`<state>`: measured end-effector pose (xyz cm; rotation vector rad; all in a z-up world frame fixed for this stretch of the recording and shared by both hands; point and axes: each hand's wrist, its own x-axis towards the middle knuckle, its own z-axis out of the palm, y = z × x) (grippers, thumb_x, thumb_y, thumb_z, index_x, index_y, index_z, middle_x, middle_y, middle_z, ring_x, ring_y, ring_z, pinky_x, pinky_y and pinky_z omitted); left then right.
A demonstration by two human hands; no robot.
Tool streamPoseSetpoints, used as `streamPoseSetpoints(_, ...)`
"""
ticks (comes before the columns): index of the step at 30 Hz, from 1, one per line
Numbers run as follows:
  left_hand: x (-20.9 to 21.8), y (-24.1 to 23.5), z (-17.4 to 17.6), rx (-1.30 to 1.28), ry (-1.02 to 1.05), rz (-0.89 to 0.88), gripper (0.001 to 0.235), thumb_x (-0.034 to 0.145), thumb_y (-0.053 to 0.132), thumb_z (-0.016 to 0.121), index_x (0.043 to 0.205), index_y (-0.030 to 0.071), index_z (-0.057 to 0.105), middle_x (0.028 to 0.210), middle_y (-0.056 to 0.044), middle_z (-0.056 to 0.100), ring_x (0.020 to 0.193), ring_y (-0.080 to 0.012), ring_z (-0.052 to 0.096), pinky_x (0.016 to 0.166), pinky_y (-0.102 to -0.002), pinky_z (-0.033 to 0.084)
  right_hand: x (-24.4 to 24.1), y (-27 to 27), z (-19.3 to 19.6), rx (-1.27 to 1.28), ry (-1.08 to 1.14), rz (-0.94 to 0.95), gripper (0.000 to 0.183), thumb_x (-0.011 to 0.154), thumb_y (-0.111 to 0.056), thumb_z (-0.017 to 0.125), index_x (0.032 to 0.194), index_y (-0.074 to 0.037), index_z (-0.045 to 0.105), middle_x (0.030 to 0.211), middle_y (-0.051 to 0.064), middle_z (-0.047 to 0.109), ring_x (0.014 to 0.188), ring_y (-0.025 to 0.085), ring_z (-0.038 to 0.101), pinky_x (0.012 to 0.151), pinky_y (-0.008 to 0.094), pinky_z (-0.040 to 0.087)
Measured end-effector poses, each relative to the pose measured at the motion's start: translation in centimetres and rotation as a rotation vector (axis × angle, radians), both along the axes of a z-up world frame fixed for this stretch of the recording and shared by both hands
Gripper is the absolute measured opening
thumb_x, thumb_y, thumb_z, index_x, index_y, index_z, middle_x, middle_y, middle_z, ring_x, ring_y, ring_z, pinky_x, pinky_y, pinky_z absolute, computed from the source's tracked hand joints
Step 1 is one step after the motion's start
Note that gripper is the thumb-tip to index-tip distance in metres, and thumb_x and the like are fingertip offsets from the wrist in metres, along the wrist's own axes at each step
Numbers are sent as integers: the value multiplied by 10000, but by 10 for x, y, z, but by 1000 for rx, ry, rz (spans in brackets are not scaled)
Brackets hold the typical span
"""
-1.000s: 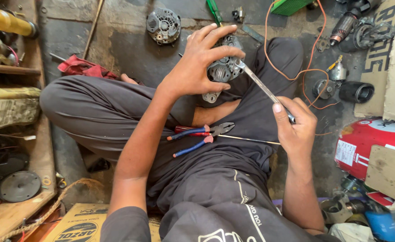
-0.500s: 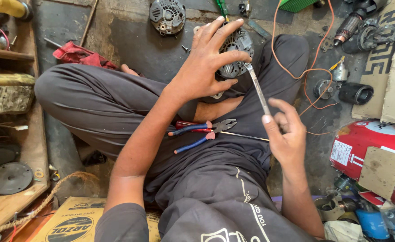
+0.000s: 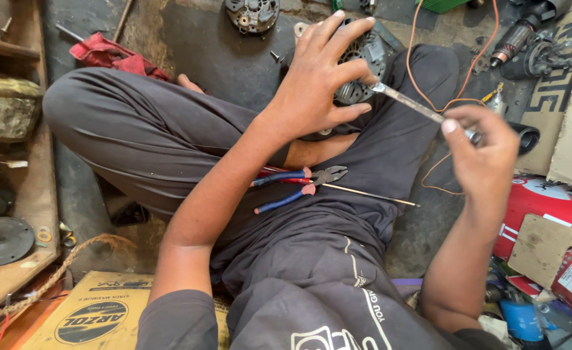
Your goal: The person sits on the floor and works on a disassembled alternator. They connect wires to the slip rings, then use a screwdriver and a wrench to tighten bolts on the housing. The person also uses pliers to adjust components and briefly reaches into a box of tools.
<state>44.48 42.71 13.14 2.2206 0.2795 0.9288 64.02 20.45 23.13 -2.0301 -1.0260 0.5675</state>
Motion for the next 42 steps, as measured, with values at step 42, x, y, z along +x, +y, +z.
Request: streamPoseSetpoints(42, 9, -19, 27, 148, 4, 251, 566, 603, 318, 902, 1107, 206, 668, 1440, -132, 554, 1257, -441, 526, 1066, -553, 458, 32, 43, -18, -58, -863, 339, 266, 812, -362, 815, 778, -106, 750, 695, 53, 687, 601, 305, 649, 515, 387, 507)
